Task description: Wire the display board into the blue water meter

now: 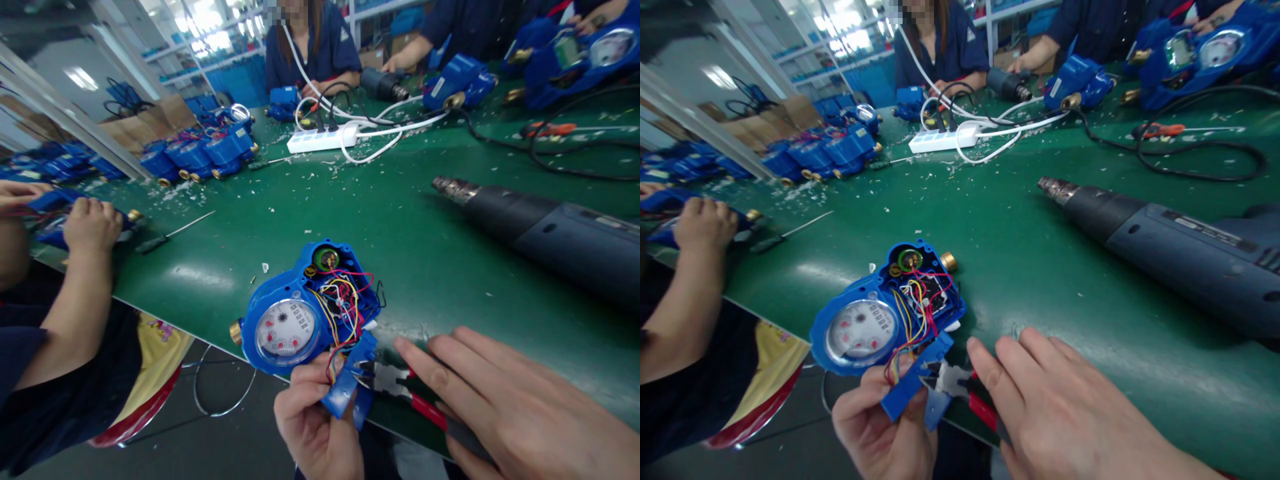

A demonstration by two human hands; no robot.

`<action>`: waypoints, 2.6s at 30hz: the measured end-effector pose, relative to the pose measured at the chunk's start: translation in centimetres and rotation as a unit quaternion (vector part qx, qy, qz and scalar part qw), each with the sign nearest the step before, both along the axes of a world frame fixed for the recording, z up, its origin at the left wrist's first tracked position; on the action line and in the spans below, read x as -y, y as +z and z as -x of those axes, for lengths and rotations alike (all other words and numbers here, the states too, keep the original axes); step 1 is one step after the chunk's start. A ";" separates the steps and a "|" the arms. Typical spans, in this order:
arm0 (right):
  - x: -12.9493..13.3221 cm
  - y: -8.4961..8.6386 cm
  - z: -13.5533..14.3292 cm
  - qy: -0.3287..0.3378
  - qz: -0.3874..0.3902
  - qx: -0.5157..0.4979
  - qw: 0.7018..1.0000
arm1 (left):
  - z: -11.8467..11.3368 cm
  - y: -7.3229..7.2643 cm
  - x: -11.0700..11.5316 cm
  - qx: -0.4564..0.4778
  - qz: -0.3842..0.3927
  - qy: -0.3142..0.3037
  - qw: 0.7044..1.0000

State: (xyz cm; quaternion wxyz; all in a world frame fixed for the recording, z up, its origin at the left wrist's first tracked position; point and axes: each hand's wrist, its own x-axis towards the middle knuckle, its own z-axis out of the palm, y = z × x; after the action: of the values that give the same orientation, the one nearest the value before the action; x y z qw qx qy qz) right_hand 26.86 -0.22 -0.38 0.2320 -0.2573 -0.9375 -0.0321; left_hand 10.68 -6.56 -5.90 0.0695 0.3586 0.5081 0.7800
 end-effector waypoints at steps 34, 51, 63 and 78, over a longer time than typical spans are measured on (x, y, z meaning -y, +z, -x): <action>-1.3 1.7 -0.7 -0.031 0.079 -0.038 0.996 | 0.9 -0.6 -0.2 0.027 -0.008 -0.026 0.999; -1.1 1.5 -0.4 -0.016 0.007 -0.022 1.000 | 0.8 -0.4 -0.4 0.047 -0.050 -0.024 0.997; -2.9 1.8 -1.4 -0.013 0.089 -0.093 0.992 | 0.8 -0.9 0.3 0.106 -0.015 -0.006 0.994; -4.8 2.5 -1.1 0.096 0.019 -0.012 0.995 | 1.0 -0.6 1.4 0.157 0.058 -0.017 0.986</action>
State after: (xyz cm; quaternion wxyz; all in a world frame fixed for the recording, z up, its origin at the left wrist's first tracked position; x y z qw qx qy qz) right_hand 27.95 4.58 2.14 0.2402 -0.1708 -0.9555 0.0116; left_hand 9.68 -7.94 -6.53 0.1826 0.2357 0.5286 0.7948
